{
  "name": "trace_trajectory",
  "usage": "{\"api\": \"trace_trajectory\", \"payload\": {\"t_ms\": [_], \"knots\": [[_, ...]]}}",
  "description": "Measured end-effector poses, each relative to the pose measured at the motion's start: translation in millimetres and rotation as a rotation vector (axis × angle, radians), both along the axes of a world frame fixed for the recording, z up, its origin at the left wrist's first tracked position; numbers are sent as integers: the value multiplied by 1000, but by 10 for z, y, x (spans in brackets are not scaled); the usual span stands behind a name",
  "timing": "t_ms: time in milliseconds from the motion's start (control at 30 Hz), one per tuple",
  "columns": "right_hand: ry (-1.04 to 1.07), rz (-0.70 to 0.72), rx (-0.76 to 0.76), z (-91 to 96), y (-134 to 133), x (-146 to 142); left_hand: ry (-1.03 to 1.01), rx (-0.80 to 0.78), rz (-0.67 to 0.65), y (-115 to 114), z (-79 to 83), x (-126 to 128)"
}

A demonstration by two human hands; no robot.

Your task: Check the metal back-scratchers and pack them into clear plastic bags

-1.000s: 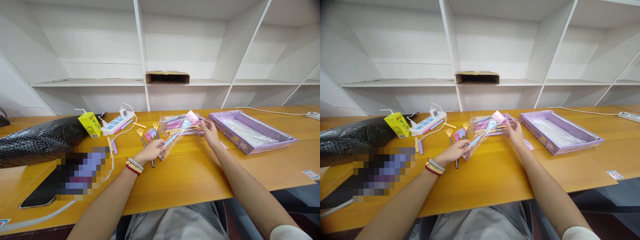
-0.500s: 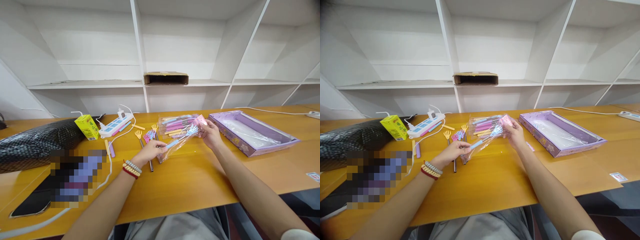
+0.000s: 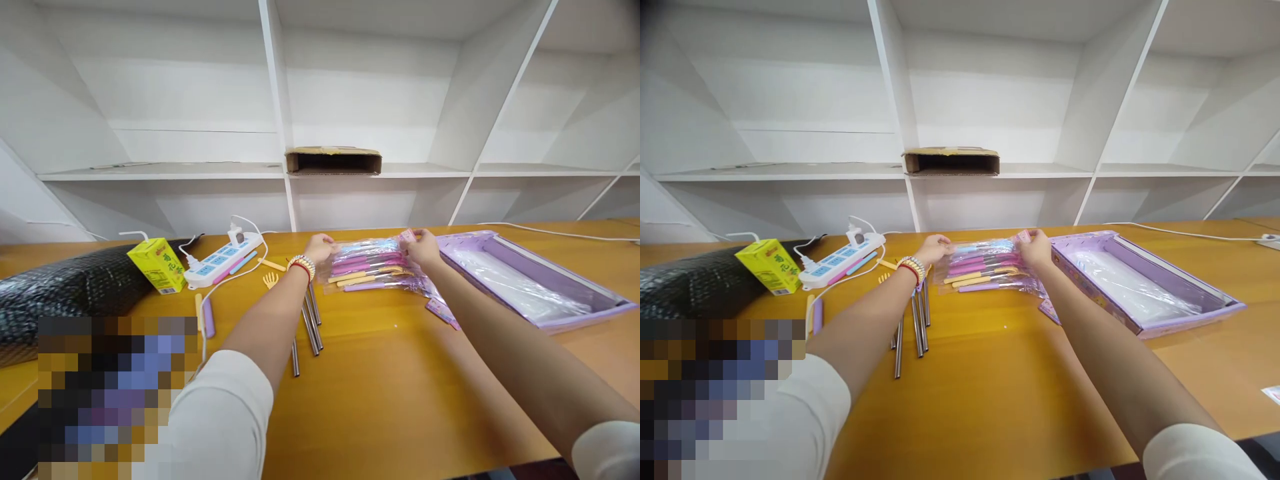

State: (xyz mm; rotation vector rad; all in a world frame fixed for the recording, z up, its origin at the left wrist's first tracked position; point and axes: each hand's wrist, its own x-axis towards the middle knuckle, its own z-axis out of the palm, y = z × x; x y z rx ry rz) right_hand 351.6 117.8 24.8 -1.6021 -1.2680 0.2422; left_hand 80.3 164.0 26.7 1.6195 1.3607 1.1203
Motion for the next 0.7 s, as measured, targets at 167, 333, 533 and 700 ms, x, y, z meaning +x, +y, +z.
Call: {"api": "trace_trajectory", "payload": {"t_ms": [167,333,533,700], "knots": [[-275,-154,-72,19,-116,-66,143,58,-21,74,-139,-29],[-340,-167,69,25,-490,-238,282,293,55,-276,-104,-87],[-231,85,139,-120,-973,-435,591,470,12,-1127,-38,-368],[-168,261,60,-245,-1108,-531,772,486,-96,-1618,-113,-681]]}}
